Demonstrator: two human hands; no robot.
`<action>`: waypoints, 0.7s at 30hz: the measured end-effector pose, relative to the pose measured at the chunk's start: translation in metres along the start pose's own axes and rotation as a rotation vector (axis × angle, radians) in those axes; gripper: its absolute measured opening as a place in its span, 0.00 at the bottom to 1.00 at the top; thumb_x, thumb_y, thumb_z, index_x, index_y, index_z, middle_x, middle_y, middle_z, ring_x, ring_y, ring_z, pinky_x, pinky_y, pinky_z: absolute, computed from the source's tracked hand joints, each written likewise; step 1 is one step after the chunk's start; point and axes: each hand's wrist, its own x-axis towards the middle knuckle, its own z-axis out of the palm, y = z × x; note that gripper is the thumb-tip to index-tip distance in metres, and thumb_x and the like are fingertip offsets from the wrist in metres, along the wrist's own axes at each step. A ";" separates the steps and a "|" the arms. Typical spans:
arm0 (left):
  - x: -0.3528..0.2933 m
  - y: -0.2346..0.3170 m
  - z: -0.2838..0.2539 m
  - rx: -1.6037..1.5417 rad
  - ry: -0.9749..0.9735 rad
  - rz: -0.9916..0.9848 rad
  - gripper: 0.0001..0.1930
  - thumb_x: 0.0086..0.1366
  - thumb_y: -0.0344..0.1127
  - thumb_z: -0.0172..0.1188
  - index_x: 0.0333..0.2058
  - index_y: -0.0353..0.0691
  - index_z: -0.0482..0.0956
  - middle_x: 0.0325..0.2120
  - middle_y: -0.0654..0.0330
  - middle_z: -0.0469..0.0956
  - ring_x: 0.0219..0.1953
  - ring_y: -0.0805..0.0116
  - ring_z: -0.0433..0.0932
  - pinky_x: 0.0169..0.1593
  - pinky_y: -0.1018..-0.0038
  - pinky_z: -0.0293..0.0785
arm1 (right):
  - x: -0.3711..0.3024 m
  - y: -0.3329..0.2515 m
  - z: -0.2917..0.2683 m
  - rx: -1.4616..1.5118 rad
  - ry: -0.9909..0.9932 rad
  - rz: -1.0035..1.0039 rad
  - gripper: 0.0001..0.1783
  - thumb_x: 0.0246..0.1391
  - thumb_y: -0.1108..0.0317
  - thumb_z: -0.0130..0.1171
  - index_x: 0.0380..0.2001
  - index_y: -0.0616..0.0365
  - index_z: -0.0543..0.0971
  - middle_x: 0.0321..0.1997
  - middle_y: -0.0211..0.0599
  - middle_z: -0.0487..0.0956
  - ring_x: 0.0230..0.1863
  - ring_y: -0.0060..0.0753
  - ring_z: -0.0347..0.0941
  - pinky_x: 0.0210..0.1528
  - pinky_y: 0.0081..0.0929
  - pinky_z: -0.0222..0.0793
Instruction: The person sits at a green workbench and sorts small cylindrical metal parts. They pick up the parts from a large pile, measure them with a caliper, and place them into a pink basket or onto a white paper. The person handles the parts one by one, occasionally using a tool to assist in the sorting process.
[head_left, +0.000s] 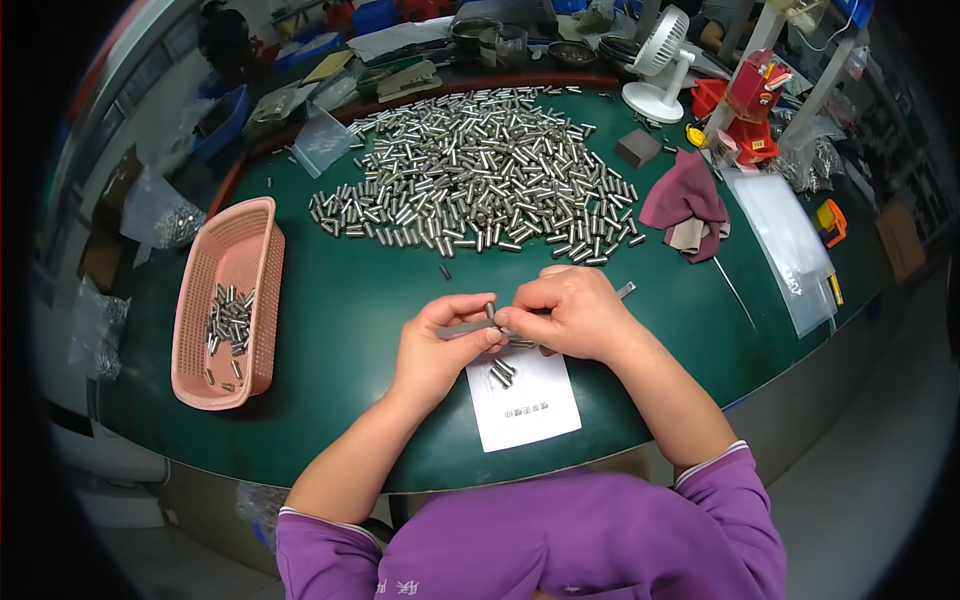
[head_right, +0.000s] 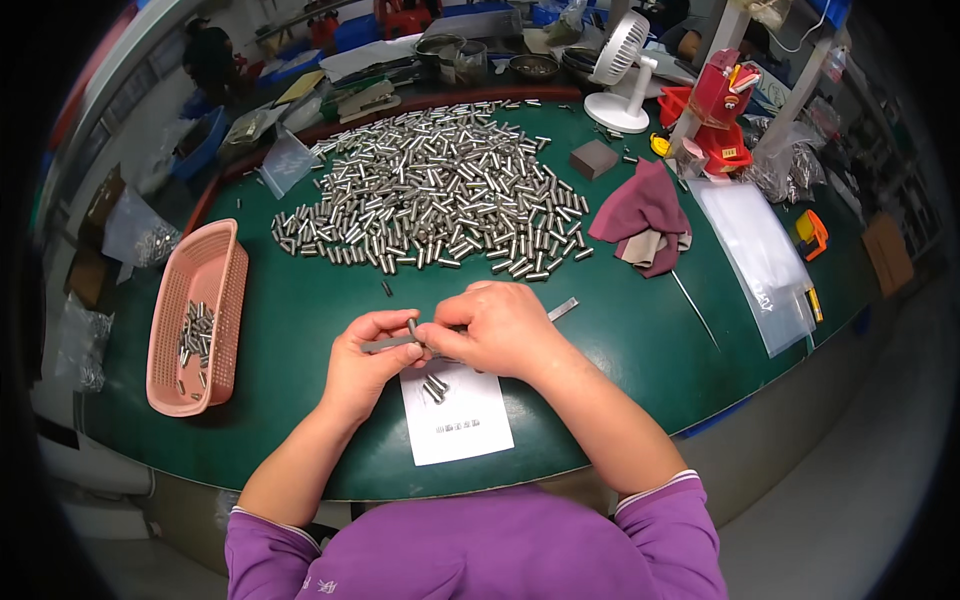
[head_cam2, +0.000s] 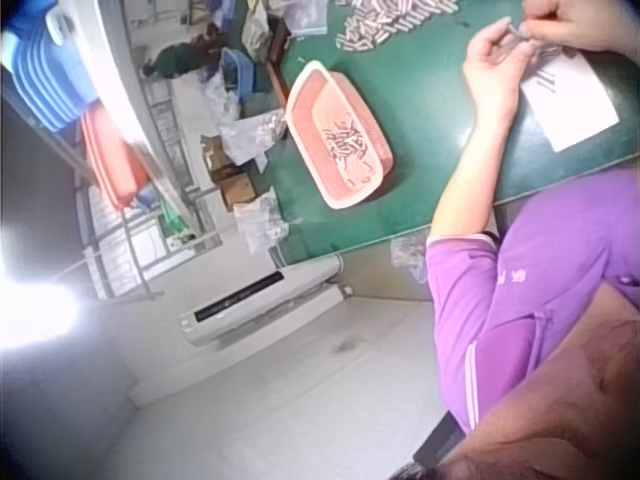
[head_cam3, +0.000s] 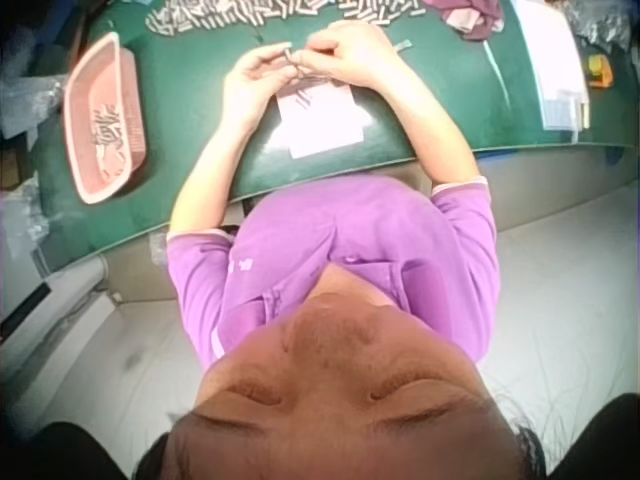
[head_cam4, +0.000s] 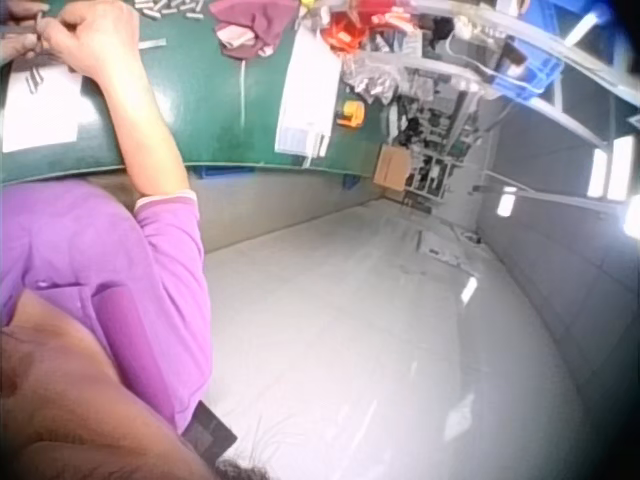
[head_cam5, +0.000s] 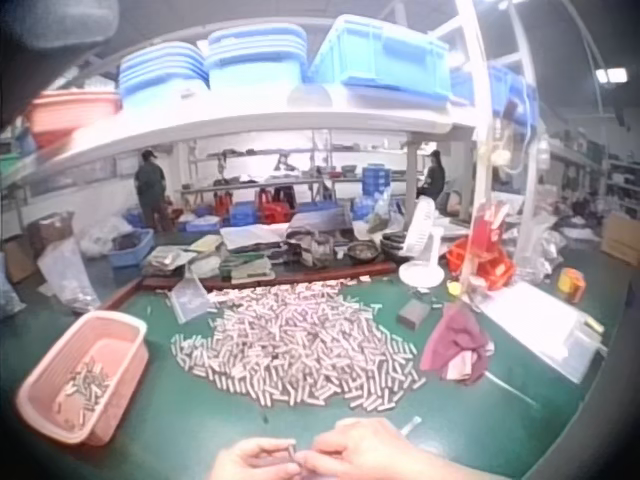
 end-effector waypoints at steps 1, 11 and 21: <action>0.000 -0.003 -0.002 -0.035 -0.005 0.001 0.19 0.61 0.20 0.63 0.52 0.32 0.75 0.39 0.52 0.81 0.38 0.67 0.83 0.45 0.74 0.81 | 0.000 0.007 -0.005 -0.003 -0.006 0.011 0.17 0.51 0.51 0.63 0.19 0.51 0.83 0.17 0.33 0.77 0.25 0.38 0.75 0.29 0.36 0.71; 0.004 -0.005 -0.002 -0.125 -0.021 -0.047 0.19 0.62 0.21 0.62 0.53 0.32 0.74 0.40 0.51 0.81 0.39 0.67 0.83 0.45 0.74 0.81 | -0.001 0.013 -0.016 -0.007 -0.023 0.071 0.17 0.51 0.51 0.64 0.20 0.51 0.83 0.18 0.34 0.78 0.25 0.38 0.76 0.28 0.35 0.71; 0.006 -0.007 -0.006 -0.158 -0.069 -0.044 0.19 0.64 0.20 0.59 0.54 0.33 0.74 0.41 0.51 0.81 0.39 0.67 0.83 0.45 0.74 0.82 | -0.002 0.015 -0.016 0.030 -0.069 0.091 0.17 0.52 0.51 0.63 0.20 0.51 0.83 0.16 0.34 0.76 0.24 0.39 0.75 0.28 0.37 0.70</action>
